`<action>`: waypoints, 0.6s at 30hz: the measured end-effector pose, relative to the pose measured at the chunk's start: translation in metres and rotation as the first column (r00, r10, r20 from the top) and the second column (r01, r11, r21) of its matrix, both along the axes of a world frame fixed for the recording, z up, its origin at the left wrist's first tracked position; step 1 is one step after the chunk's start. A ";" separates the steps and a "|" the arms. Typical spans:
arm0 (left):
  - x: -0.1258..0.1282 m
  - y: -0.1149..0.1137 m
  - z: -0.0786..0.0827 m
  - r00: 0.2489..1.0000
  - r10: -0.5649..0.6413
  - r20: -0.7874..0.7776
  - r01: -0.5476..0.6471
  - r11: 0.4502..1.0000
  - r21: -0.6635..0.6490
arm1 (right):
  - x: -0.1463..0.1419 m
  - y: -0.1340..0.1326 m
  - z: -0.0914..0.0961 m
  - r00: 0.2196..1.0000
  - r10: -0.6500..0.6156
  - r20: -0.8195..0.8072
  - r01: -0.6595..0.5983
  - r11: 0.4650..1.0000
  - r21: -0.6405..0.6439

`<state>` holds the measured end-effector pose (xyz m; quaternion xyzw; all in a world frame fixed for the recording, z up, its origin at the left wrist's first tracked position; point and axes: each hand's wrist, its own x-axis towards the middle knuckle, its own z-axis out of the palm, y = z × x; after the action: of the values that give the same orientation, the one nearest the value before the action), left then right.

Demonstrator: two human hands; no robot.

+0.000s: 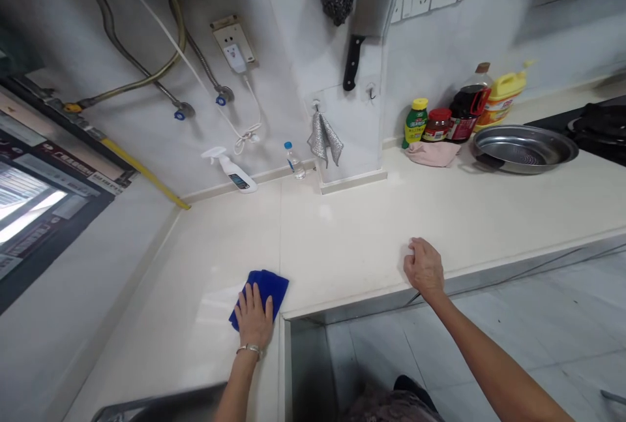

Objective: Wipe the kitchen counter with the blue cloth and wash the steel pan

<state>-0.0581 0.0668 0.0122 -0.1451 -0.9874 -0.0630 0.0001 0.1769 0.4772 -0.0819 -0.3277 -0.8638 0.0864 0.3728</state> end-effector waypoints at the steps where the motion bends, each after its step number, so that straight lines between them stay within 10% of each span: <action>1: -0.003 0.001 0.004 0.999 0.018 0.042 -0.019 1.000 0.009 | -0.001 -0.001 0.000 1.000 -0.004 0.006 0.004 1.000 -0.007; 7: -0.014 0.041 0.010 0.979 0.205 -0.023 -0.204 0.979 0.021 | -0.003 -0.006 0.003 1.000 -0.005 0.002 0.005 1.000 -0.028; 18: -0.043 0.056 0.005 0.995 -0.003 -0.102 -0.003 0.998 -0.056 | -0.002 -0.008 0.011 0.999 -0.018 0.046 0.022 0.996 -0.083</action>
<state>-0.1011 0.1225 0.0174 -0.1481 -0.9875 -0.0277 0.0464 0.1751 0.4690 -0.0710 -0.3537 -0.8643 0.1113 0.3399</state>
